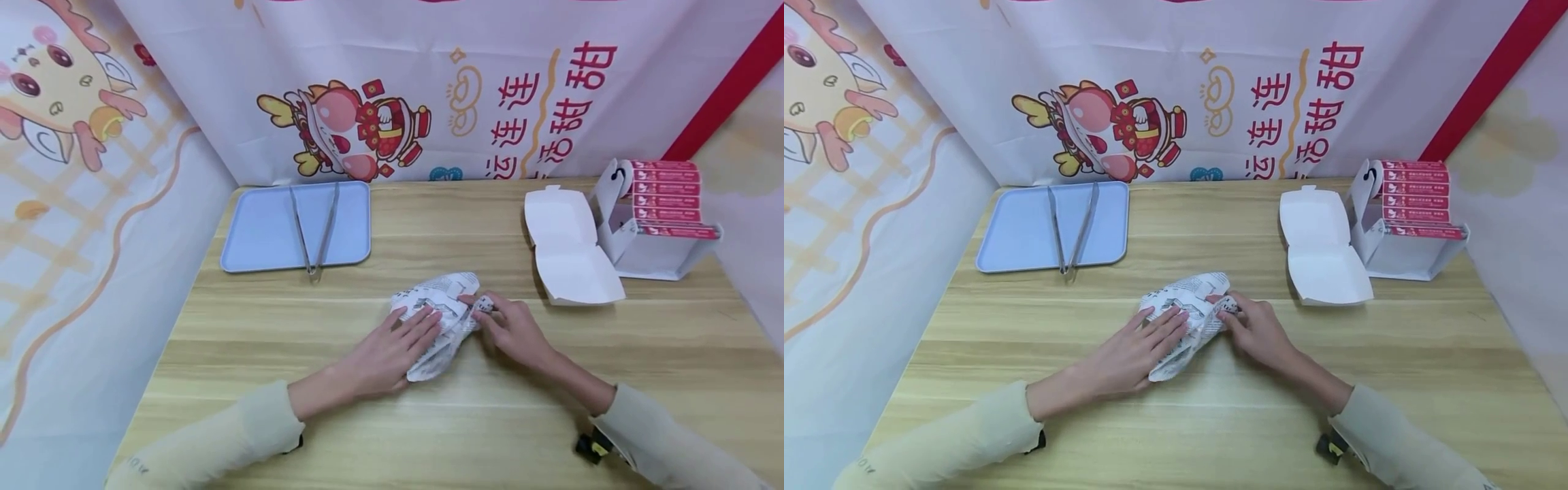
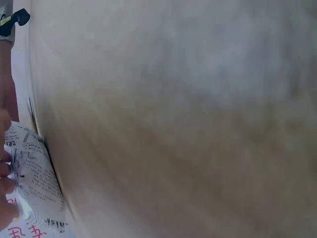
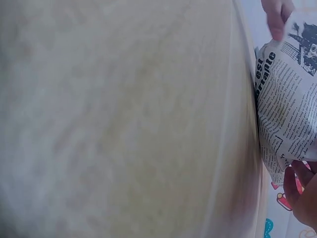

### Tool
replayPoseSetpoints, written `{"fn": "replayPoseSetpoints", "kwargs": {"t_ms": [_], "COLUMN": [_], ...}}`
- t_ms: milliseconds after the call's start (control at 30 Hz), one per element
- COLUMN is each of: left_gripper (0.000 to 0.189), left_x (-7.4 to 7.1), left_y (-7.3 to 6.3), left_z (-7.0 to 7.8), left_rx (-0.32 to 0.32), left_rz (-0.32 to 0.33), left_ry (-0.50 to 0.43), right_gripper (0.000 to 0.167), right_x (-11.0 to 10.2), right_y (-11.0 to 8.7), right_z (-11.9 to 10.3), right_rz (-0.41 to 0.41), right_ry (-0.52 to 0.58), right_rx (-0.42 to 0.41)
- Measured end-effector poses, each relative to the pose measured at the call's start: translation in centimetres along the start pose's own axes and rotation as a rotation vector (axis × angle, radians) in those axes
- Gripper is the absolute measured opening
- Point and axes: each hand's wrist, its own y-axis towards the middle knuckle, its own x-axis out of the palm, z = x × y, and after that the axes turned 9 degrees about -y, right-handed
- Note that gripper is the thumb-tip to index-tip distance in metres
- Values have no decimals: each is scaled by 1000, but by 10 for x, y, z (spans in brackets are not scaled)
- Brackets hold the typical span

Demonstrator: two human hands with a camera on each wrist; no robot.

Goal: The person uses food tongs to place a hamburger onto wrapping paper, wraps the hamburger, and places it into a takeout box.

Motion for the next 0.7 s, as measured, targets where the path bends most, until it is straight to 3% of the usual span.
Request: {"fn": "replayPoseSetpoints", "kwargs": {"t_ms": [233,433,700], "left_gripper": [54,48,47], "left_x": [-7,-6,-6], "left_y": [3,3,5], "left_z": [-12,-23,-30], "left_rx": [-16,-26,4], "left_rz": [-22,10,44], "left_ry": [-259,-444,-481], "right_gripper": [25,43,54], "right_x": [-5,-10,-12], "right_y": [-1,3,8], "right_z": [8,18,21], "right_rz": [-84,-171,-152], "right_ry": [-9,25,-116], "right_rx": [-4,-144,-329]}}
